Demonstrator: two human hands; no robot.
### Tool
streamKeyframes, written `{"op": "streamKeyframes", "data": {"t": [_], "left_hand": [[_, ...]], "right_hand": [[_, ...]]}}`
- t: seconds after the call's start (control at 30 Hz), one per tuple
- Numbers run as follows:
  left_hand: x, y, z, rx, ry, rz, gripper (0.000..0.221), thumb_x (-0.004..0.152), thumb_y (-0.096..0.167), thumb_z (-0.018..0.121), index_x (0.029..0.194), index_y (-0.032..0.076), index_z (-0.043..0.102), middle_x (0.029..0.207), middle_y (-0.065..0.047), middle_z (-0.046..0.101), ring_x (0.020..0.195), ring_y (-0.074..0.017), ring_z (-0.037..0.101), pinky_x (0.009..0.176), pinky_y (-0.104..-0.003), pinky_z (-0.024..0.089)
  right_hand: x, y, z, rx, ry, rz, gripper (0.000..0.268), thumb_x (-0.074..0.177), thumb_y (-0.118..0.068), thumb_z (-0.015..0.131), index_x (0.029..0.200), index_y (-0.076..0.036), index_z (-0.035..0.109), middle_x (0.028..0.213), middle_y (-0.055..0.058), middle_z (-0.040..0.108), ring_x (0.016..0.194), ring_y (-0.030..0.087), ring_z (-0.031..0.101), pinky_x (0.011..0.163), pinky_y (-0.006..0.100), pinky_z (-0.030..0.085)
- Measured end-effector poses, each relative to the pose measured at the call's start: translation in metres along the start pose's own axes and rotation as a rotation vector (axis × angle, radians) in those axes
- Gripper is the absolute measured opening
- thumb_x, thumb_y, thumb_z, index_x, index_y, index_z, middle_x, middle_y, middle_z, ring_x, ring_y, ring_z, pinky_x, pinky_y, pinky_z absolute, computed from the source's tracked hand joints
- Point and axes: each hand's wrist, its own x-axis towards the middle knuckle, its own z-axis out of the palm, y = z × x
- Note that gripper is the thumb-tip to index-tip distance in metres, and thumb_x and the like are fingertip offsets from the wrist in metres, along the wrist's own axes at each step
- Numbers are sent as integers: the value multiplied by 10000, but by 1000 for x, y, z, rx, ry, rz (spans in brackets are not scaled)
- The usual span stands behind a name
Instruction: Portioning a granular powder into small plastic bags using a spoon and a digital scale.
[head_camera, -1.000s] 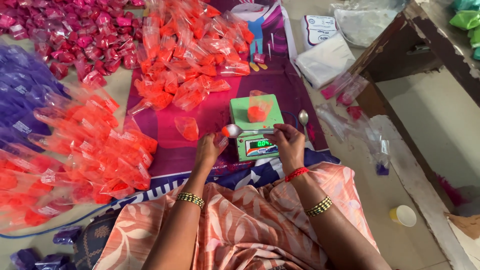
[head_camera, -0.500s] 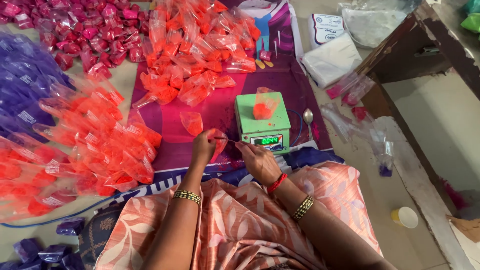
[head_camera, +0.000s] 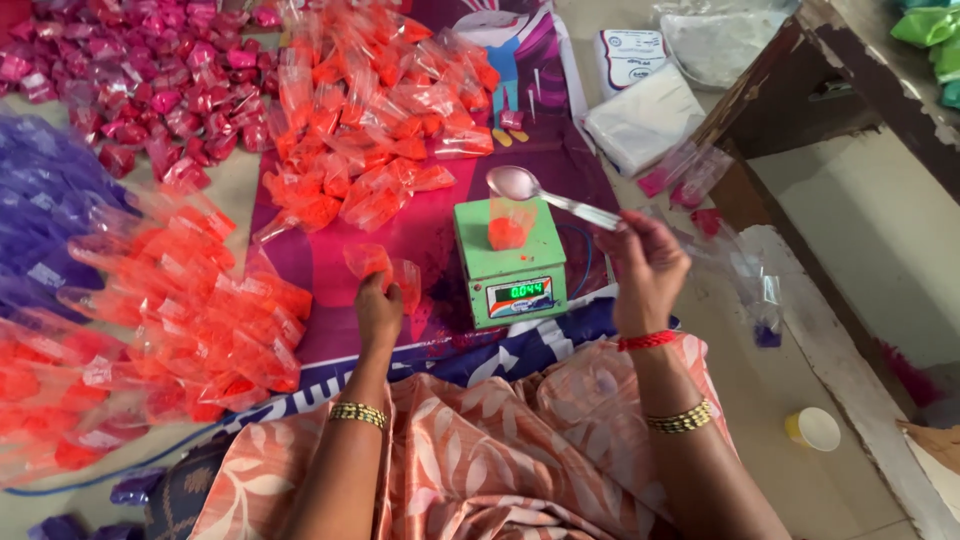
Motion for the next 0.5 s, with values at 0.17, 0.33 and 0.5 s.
{"op": "streamKeyframes", "data": {"t": [0.17, 0.33, 0.5], "left_hand": [[17, 71, 12, 24, 84, 156, 285, 922, 89, 633, 1185, -5, 689, 1146, -299, 691, 1056, -455, 668, 898, -496, 540], [29, 135, 42, -193, -357, -222, 334, 978, 187, 583, 1267, 64, 699, 959, -262, 726, 906, -406, 729, 831, -497, 553], [25, 120, 101, -255, -370, -87, 566, 916, 176, 655, 1438, 27, 493, 1122, -272, 709, 1022, -415, 708, 879, -502, 547]], "right_hand": [[24, -35, 18, -629, -54, -331, 142, 1049, -15, 671, 1182, 14, 711, 957, 133, 742, 834, 178, 724, 726, 313, 582], [39, -20, 49, -930, -317, -628, 212, 979, -8, 652, 1186, -42, 684, 1076, 175, 738, 932, 351, 735, 782, 431, 598], [43, -1, 62, -1068, -450, -437, 212, 952, -93, 628, 1153, -68, 691, 1033, 147, 739, 842, 396, 705, 685, 491, 570]]}}
